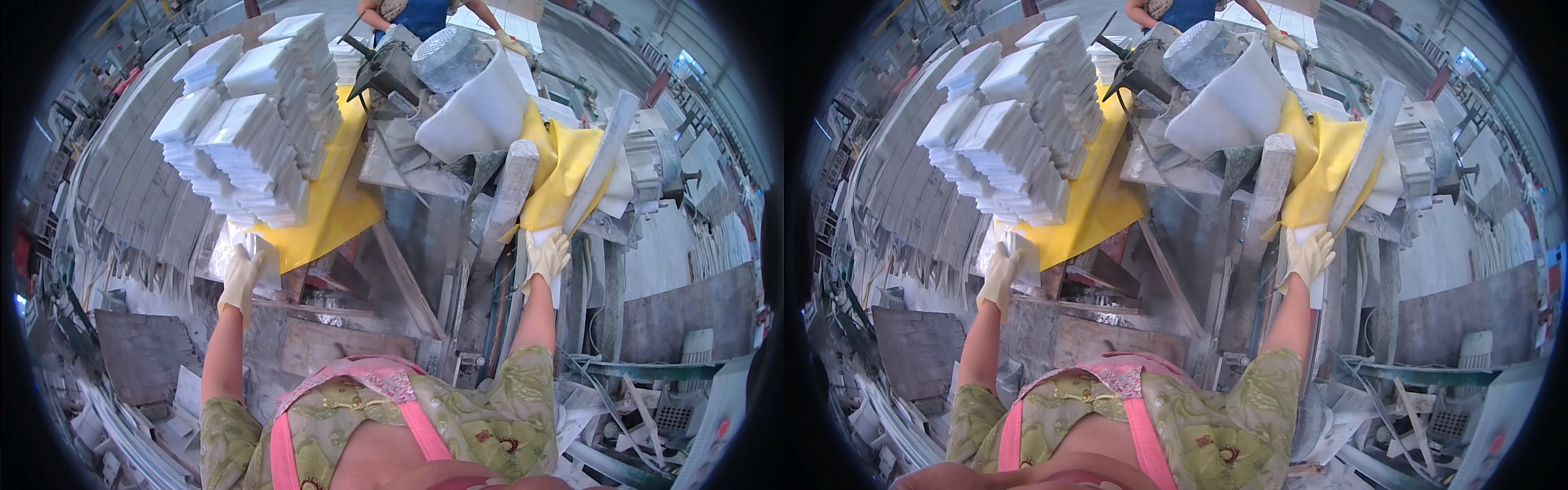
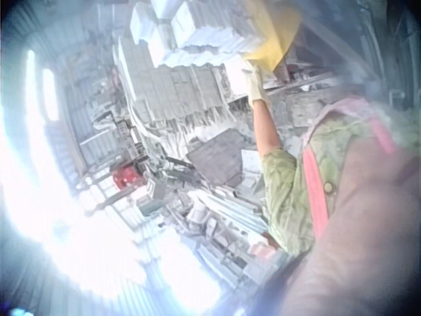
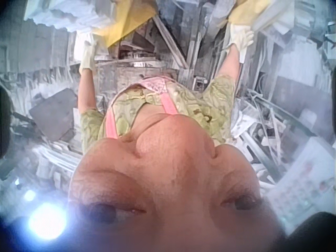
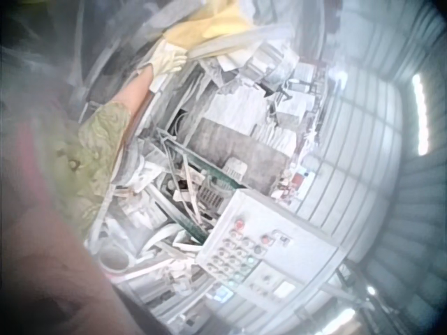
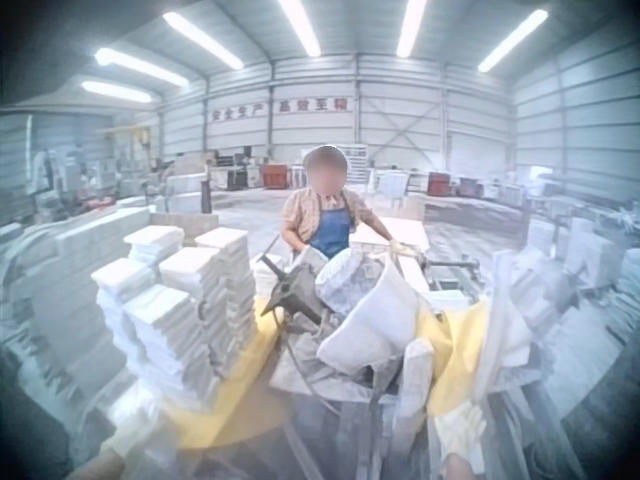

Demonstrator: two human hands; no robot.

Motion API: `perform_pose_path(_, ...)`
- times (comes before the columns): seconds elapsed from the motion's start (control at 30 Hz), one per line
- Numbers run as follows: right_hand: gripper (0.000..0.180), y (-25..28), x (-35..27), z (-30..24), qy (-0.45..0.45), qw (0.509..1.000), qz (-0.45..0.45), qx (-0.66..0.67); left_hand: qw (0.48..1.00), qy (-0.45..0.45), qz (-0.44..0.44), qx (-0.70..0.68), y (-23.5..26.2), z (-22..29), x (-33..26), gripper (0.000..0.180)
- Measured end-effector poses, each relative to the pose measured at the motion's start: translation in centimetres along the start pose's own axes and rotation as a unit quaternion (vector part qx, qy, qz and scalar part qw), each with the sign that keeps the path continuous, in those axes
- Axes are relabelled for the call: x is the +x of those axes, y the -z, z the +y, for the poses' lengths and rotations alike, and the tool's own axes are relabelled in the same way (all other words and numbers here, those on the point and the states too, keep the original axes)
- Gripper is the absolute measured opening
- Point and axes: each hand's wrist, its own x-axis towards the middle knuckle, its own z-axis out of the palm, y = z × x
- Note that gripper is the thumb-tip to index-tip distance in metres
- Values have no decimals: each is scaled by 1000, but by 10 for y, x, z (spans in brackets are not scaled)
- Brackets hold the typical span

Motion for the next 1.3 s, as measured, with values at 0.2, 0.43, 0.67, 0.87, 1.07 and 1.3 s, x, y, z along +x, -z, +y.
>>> perform_pose_path(0.2, 90, -5, -6, 8, 25, 1000, 5, -4, 1000, 5, -2, -10, 2, 3, -3, 67)
perform_pose_path(0.43, 85, 5, -42, 24, 29, 999, 8, -13, 1000, -8, 29, 1, 1, 7, -6, 60)
perform_pose_path(0.67, 85, 25, -86, 43, 38, 999, -9, -16, 999, -14, 29, 4, -1, 5, -5, 58)
perform_pose_path(0.87, 84, 26, -110, 60, 34, 999, -10, -23, 1000, -5, 26, 2, -1, 6, -4, 59)
perform_pose_path(1.07, 71, 41, -124, 107, 120, 982, -53, 133, 998, -20, 31, -48, -3, 4, -6, 61)
perform_pose_path(1.3, 97, 129, -202, 142, 194, 940, -274, 67, 998, -27, 27, -43, 1, 8, -10, 61)
